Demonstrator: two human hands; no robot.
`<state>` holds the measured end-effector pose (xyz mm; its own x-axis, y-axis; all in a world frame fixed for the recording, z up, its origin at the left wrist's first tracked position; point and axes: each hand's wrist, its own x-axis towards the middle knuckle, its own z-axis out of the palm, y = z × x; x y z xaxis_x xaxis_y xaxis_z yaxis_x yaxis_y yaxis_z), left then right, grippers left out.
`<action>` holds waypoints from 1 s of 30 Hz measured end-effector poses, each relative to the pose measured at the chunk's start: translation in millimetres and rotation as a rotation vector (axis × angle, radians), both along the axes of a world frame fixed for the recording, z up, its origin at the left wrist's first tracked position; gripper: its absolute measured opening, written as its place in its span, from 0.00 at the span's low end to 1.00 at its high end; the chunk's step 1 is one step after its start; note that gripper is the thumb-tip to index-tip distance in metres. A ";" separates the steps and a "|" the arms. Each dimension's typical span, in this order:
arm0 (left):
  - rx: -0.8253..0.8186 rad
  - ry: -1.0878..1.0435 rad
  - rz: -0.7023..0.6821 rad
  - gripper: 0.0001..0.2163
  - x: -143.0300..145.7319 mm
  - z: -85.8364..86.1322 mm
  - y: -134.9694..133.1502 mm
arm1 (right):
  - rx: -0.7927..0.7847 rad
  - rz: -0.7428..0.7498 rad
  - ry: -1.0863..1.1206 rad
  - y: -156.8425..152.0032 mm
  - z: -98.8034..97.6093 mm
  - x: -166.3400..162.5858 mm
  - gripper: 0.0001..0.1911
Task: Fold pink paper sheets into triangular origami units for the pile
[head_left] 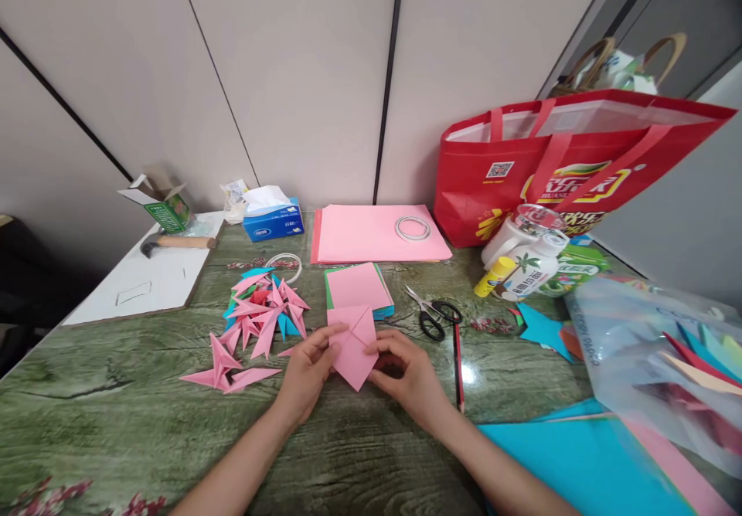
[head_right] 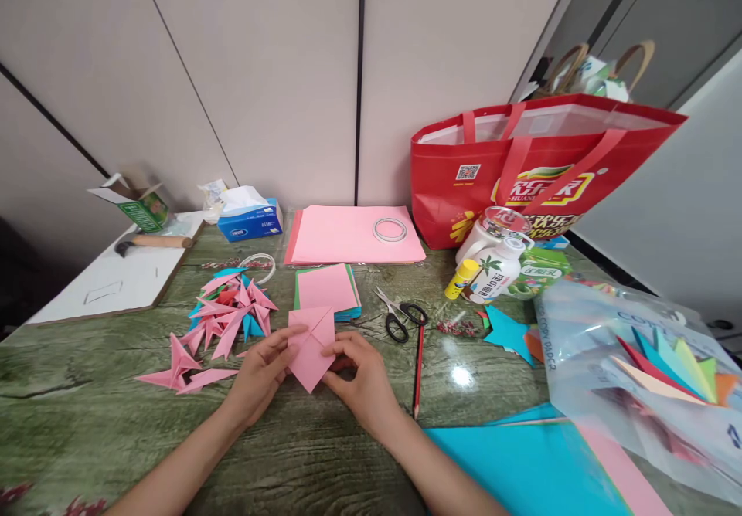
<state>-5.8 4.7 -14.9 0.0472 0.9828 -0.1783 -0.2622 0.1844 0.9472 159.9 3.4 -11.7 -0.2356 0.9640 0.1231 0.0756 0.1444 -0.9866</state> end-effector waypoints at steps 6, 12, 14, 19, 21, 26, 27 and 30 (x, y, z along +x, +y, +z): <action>-0.006 -0.027 -0.017 0.13 -0.5 0.4 0.5 | 0.006 0.031 0.005 -0.6 -0.9 0.3 0.12; -0.050 -0.065 -0.055 0.12 1.2 2.2 0.1 | 0.025 0.009 -0.028 -0.5 0.2 2.0 0.08; -0.053 -0.049 -0.058 0.12 0.9 1.8 0.1 | 0.024 0.019 -0.025 -0.2 0.3 2.3 0.08; -0.034 0.011 -0.031 0.11 -1.7 0.4 1.1 | 0.046 0.051 -0.057 1.1 -2.3 2.8 0.08; -0.029 0.018 -0.002 0.11 -2.6 0.7 1.5 | 0.052 0.031 -0.077 2.0 -3.1 3.2 0.06; -0.030 0.022 -0.003 0.11 -2.9 3.7 0.9 | 0.056 -0.010 -0.115 3.5 -1.2 3.3 0.03; -0.028 0.006 -0.012 0.11 -2.6 4.4 0.7 | 0.063 -0.022 -0.115 3.8 -0.9 3.3 0.03; -0.009 -0.072 -0.060 0.12 -1.9 6.4 -0.1 | 0.085 -0.076 -0.093 4.3 -0.8 3.3 0.04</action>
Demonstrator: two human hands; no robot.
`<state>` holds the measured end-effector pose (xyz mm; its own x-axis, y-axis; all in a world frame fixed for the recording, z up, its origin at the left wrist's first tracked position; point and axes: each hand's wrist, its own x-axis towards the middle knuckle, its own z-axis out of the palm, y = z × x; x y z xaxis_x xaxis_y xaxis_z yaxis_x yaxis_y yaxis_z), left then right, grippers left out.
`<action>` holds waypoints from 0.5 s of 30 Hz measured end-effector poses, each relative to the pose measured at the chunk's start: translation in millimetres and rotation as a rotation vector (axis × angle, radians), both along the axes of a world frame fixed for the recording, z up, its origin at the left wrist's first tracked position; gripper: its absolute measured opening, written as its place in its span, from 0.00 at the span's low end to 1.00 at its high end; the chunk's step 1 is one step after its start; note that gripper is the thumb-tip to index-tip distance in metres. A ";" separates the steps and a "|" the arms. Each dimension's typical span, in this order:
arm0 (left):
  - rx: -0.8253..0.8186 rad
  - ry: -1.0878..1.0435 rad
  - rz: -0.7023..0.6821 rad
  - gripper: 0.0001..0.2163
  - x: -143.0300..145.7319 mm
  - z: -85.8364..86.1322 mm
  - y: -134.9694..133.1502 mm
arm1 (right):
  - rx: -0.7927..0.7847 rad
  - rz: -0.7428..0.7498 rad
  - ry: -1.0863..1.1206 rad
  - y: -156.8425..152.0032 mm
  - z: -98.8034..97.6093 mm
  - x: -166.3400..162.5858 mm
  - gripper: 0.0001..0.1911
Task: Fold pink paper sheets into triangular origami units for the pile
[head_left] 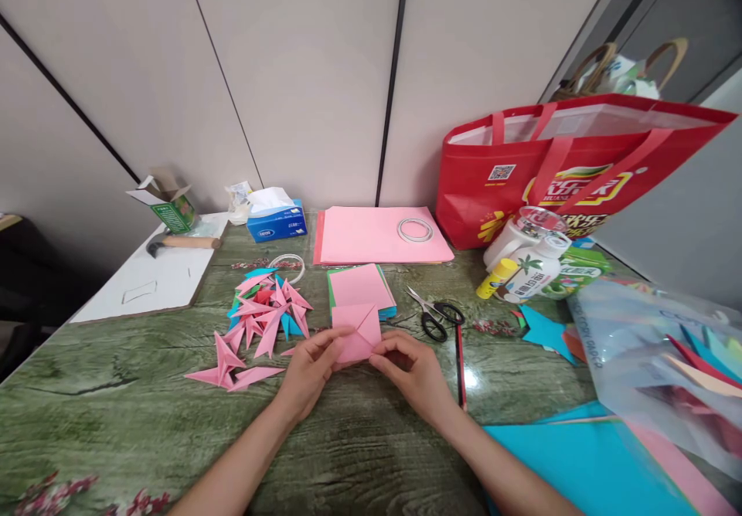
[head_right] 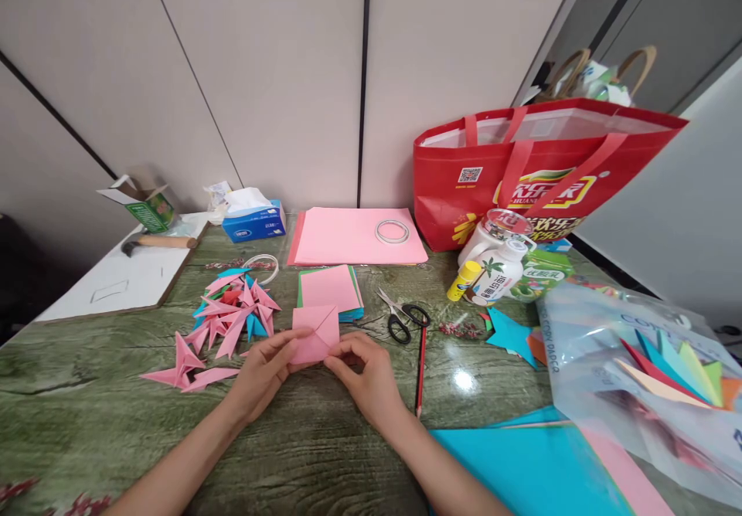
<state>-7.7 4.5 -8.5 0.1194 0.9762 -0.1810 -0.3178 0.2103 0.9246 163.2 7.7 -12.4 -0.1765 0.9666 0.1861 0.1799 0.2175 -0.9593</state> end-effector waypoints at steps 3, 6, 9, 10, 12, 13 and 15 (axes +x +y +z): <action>0.030 -0.026 -0.064 0.18 0.5 1.3 -0.8 | 0.002 -0.030 0.026 0.1 -0.7 0.1 0.05; 0.022 0.021 -0.063 0.21 1.2 1.8 -1.8 | -0.012 -0.036 0.032 -1.1 -1.2 -0.8 0.05; 0.003 0.075 -0.026 0.17 2.4 1.3 -2.5 | -0.063 -0.038 0.053 -3.2 -2.5 -3.2 0.06; 0.005 0.086 -0.015 0.16 2.8 1.0 -2.6 | -0.083 -0.042 0.072 -3.8 -3.1 -4.2 0.07; 0.014 0.100 0.000 0.15 3.4 0.1 -2.8 | -0.109 -0.053 0.111 -4.7 -4.3 -5.9 0.09; 0.017 0.104 0.004 0.15 3.4 -0.4 -2.9 | -0.112 -0.058 0.124 -4.9 -4.7 -6.5 0.10; 0.023 0.110 0.006 0.14 3.2 -1.7 -3.1 | -0.113 -0.056 0.137 -5.1 -5.1 -7.5 0.10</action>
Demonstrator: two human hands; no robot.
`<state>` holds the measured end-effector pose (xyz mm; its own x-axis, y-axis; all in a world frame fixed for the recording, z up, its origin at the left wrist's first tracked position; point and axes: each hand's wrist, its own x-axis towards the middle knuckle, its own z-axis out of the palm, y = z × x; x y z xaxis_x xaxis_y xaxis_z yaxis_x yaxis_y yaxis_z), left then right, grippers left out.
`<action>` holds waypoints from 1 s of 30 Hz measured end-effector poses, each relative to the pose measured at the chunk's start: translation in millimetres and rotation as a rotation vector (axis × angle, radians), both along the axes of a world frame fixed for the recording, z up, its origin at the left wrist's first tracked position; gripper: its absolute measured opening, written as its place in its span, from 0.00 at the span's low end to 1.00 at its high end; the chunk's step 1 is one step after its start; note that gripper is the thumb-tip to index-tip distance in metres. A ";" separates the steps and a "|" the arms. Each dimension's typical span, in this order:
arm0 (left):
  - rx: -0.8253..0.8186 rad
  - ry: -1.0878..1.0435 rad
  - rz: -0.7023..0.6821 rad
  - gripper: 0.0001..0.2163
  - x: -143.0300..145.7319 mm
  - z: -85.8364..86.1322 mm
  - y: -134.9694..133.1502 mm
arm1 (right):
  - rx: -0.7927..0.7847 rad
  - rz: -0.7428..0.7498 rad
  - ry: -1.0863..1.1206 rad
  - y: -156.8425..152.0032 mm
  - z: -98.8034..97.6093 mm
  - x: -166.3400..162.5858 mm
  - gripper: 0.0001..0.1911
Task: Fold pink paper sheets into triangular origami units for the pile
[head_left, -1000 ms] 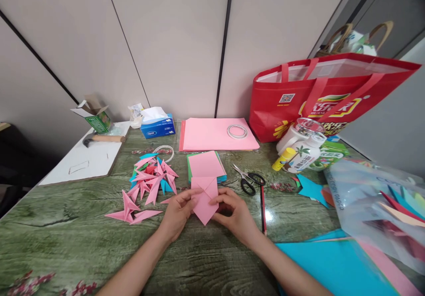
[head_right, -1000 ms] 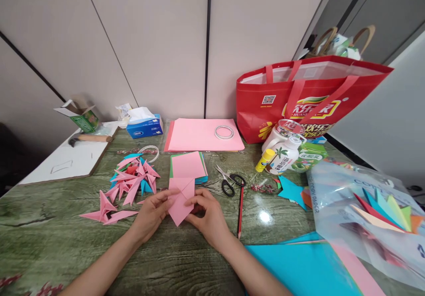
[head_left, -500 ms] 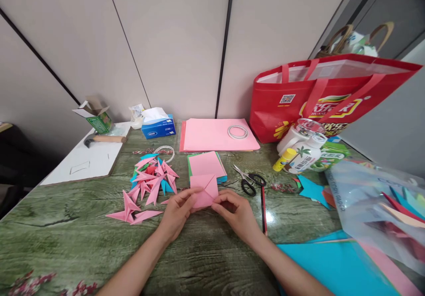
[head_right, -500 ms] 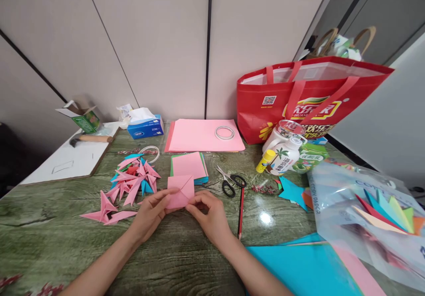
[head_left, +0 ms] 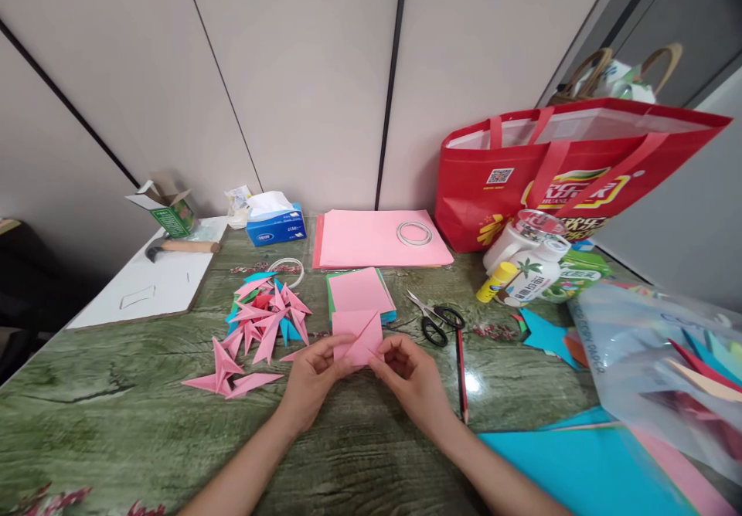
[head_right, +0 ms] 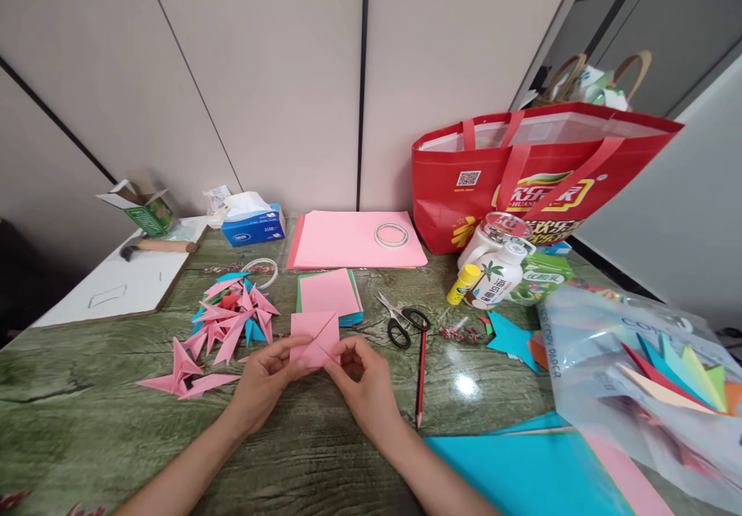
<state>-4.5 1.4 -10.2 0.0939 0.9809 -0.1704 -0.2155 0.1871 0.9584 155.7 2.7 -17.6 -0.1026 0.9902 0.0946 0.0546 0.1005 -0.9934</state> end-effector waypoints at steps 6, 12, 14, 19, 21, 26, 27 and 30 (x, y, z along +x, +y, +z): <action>0.010 -0.010 -0.008 0.12 -0.9 -3.7 -0.8 | -0.009 0.013 0.021 -0.4 -0.6 -1.5 0.10; 0.011 0.021 0.017 0.13 0.6 -2.1 -0.7 | 0.079 -0.016 -0.034 -0.3 1.2 -1.6 0.06; 0.012 0.047 0.012 0.13 1.2 -0.8 -0.9 | 0.117 -0.010 -0.049 0.0 1.9 -1.4 0.04; 0.004 0.055 -0.012 0.14 2.7 1.7 -1.7 | 0.088 0.031 -0.027 1.1 -1.9 -0.5 0.07; -0.003 0.064 -0.013 0.15 3.1 2.3 -2.0 | 0.073 0.034 -0.006 1.5 -3.8 -0.2 0.07; -0.019 0.048 -0.019 0.15 3.0 2.7 -2.4 | 0.048 0.035 0.030 1.9 -4.3 -0.5 0.08; -0.019 0.042 -0.019 0.15 2.9 2.5 -2.4 | 0.049 0.037 0.034 2.0 -4.0 -0.6 0.08; -0.016 0.029 -0.002 0.15 3.1 1.5 -2.2 | 0.049 0.041 0.039 2.4 -3.4 -0.5 0.08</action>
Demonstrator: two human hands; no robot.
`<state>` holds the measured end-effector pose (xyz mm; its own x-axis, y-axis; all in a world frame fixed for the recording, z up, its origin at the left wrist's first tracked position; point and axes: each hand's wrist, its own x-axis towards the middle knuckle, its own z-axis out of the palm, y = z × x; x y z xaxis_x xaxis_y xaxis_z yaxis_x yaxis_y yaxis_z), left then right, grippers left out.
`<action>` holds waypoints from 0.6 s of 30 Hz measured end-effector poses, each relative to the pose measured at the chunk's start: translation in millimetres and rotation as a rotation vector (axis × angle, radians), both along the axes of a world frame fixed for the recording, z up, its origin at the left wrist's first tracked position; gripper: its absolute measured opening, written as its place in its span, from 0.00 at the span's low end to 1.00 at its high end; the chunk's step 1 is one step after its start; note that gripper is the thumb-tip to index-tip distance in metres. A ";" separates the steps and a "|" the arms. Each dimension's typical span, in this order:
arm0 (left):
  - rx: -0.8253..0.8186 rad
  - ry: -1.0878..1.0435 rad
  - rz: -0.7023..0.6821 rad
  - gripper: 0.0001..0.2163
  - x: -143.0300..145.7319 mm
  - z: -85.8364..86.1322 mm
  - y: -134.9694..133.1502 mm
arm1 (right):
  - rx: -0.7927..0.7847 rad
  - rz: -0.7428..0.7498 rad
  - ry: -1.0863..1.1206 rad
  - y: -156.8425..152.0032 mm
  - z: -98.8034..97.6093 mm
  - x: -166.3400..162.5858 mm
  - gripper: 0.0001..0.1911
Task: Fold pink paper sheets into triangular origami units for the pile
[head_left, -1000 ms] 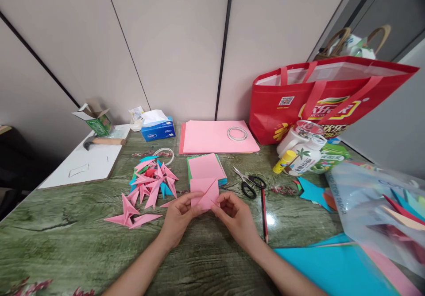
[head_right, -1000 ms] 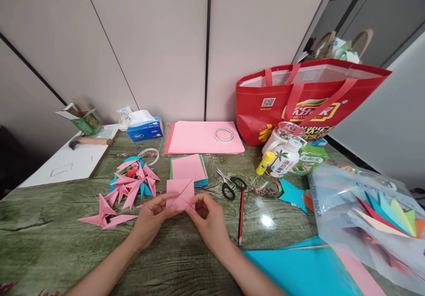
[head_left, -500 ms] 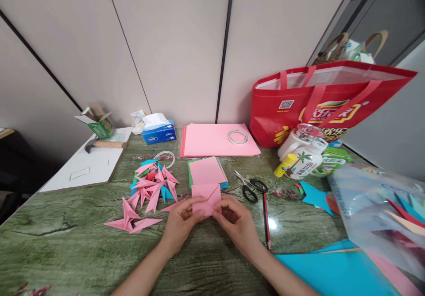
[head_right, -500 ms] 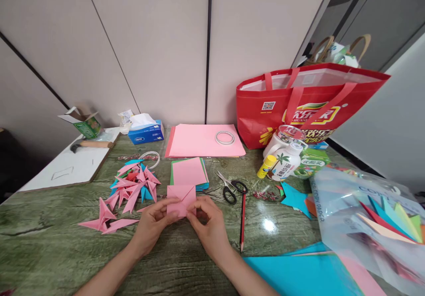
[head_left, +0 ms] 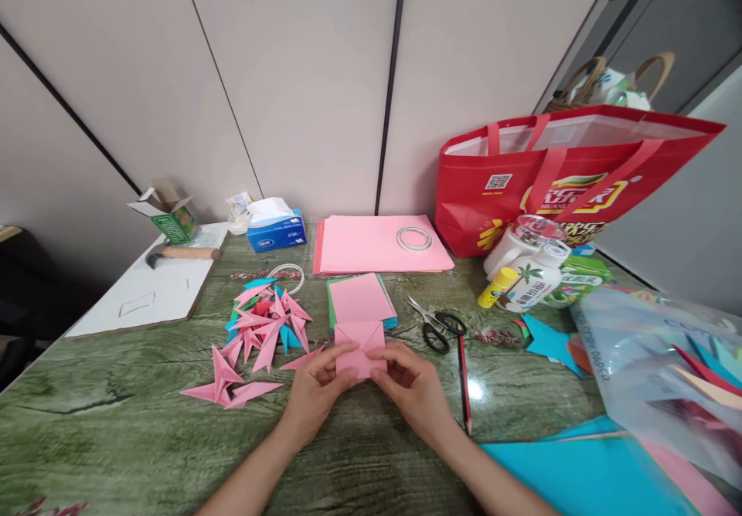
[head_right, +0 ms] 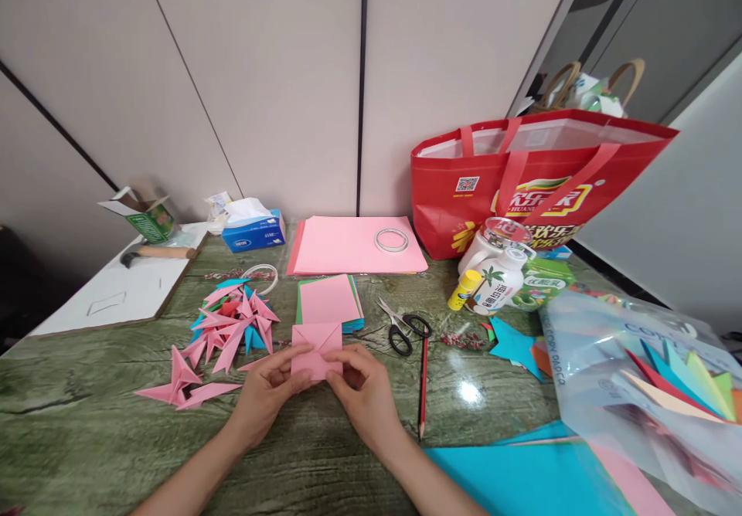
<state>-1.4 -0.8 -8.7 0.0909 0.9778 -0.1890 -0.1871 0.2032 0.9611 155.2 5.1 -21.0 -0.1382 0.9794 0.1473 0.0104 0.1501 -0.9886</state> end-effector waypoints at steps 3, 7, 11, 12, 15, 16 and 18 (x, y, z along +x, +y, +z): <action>0.002 -0.001 0.022 0.12 0.4 -1.2 0.7 | -0.011 -0.002 0.005 0.3 -0.7 -0.3 0.06; -0.007 -0.021 0.037 0.11 0.8 -1.6 1.4 | -0.086 -0.032 0.108 -0.1 -2.6 -3.8 0.09; -0.007 0.034 0.018 0.12 1.7 -0.3 -0.5 | -0.181 -0.029 0.200 -0.7 -3.4 -8.6 0.24; -0.002 0.062 0.011 0.12 2.0 0.1 -1.3 | -0.199 -0.012 0.207 -0.8 -3.5 -9.2 0.27; 0.003 0.101 -0.007 0.13 2.6 0.4 -3.1 | -0.228 0.016 0.198 -0.7 -3.6 -9.3 0.31; 0.001 0.093 -0.010 0.13 2.6 0.2 -3.3 | -0.231 0.016 0.188 -0.6 -3.6 -8.9 0.31; -0.005 0.056 -0.018 0.13 2.4 -0.8 -2.8 | -0.237 0.016 0.172 -0.4 -3.4 -8.0 0.31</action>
